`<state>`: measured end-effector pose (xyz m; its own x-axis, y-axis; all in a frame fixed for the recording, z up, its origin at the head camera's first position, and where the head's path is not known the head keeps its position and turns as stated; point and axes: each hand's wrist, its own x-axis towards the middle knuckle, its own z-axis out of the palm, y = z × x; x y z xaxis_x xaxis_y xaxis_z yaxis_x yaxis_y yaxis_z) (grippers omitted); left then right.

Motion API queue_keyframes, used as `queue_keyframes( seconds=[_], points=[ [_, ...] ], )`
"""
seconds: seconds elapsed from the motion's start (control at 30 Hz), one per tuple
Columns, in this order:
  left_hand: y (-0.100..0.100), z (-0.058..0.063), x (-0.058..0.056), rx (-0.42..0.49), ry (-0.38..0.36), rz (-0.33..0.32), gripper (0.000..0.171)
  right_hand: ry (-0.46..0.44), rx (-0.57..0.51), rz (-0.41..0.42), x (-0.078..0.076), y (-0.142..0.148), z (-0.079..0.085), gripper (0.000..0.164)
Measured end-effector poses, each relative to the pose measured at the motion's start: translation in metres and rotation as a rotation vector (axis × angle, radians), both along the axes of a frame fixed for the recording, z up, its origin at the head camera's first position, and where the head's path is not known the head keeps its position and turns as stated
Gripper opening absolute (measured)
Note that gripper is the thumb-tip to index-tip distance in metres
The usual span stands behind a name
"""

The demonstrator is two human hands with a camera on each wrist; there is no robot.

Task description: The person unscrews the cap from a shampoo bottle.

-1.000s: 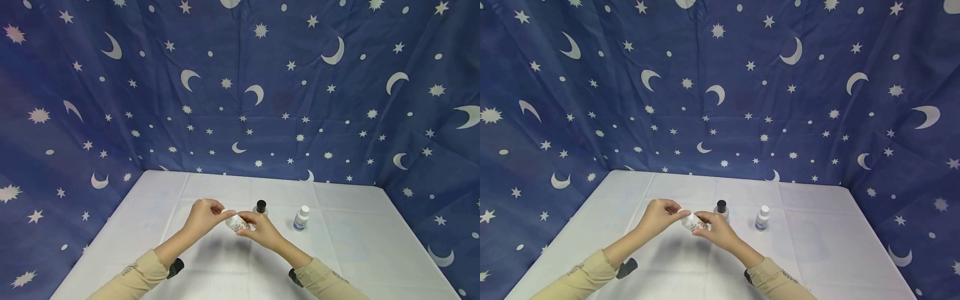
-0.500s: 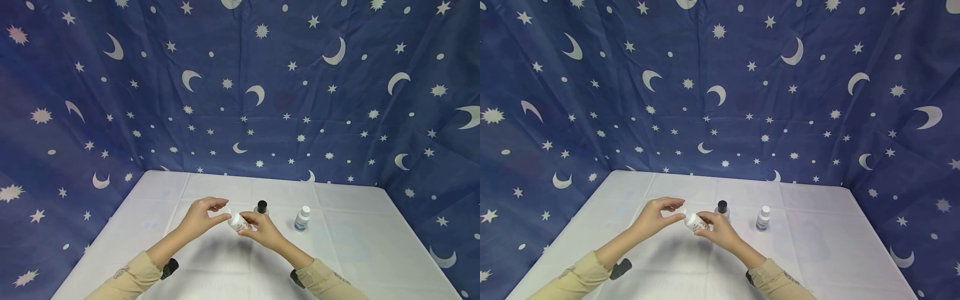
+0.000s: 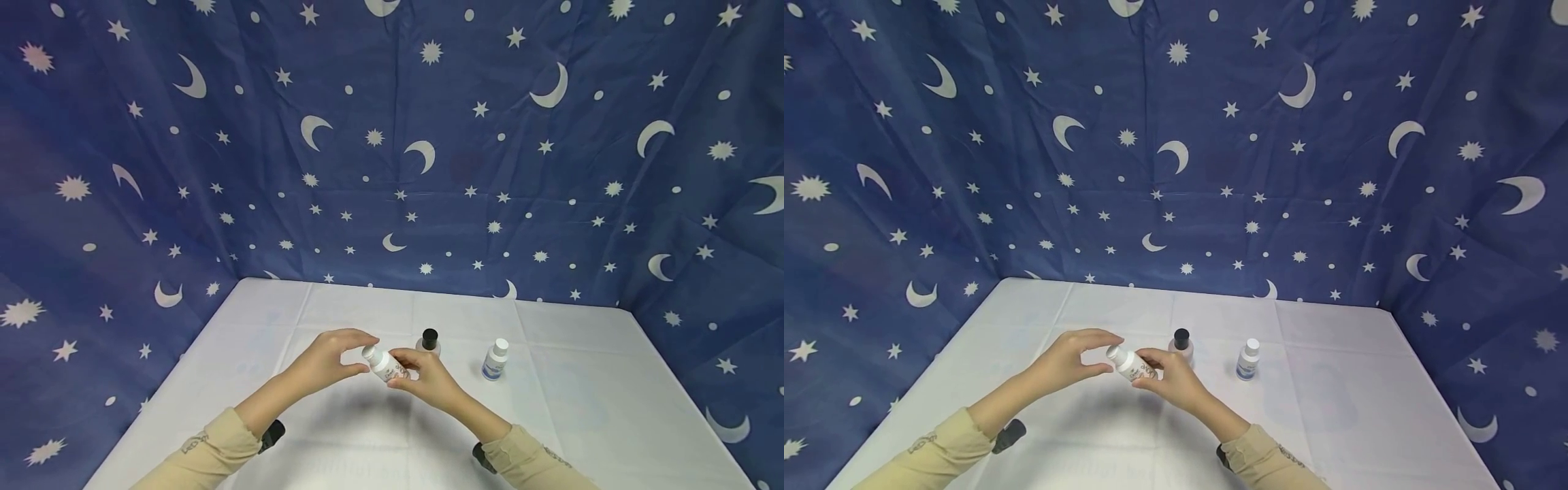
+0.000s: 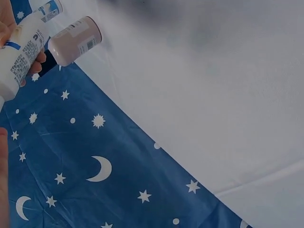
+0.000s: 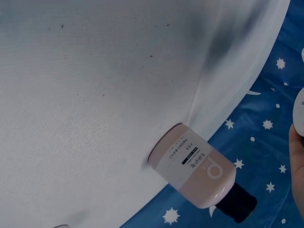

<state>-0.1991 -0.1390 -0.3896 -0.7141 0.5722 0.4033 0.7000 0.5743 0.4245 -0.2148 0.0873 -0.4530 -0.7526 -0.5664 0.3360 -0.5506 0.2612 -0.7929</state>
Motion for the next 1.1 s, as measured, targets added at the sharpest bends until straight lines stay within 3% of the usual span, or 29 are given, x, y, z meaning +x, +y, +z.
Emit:
queue_keyframes(
  seconds=[0.13, 0.27, 0.6, 0.77, 0.93, 1.1],
  points=[
    [-0.001, -0.0011, -0.0015, -0.01, 0.05, -0.033, 0.037, -0.02, 0.013, -0.002, 0.0023, 0.0001, 0.0004, 0.044],
    [-0.0024, -0.0025, -0.0039, 0.022, 0.043, -0.028, 0.03, -0.017, 0.023, -0.005, 0.0036, 0.0002, 0.0001, 0.044],
    [0.0018, -0.0027, -0.0046, 0.092, -0.016, 0.137, 0.024, -0.022, 0.042, -0.016, 0.0054, -0.0014, 0.0041, 0.043],
    [0.0019, -0.0011, -0.0049, 0.103, -0.063, 0.186, 0.026, -0.005, 0.057, -0.01, 0.0027, -0.0031, 0.0031, 0.042],
    [-0.0002, -0.0016, -0.0062, 0.118, -0.105, 0.155, 0.035, -0.002, 0.066, -0.021, 0.0031, -0.0032, 0.0048, 0.041],
    [-0.0051, -0.0028, -0.0065, 0.132, -0.076, 0.092, 0.037, -0.006, 0.065, -0.025, 0.0045, -0.0028, 0.0059, 0.043]
  ],
)
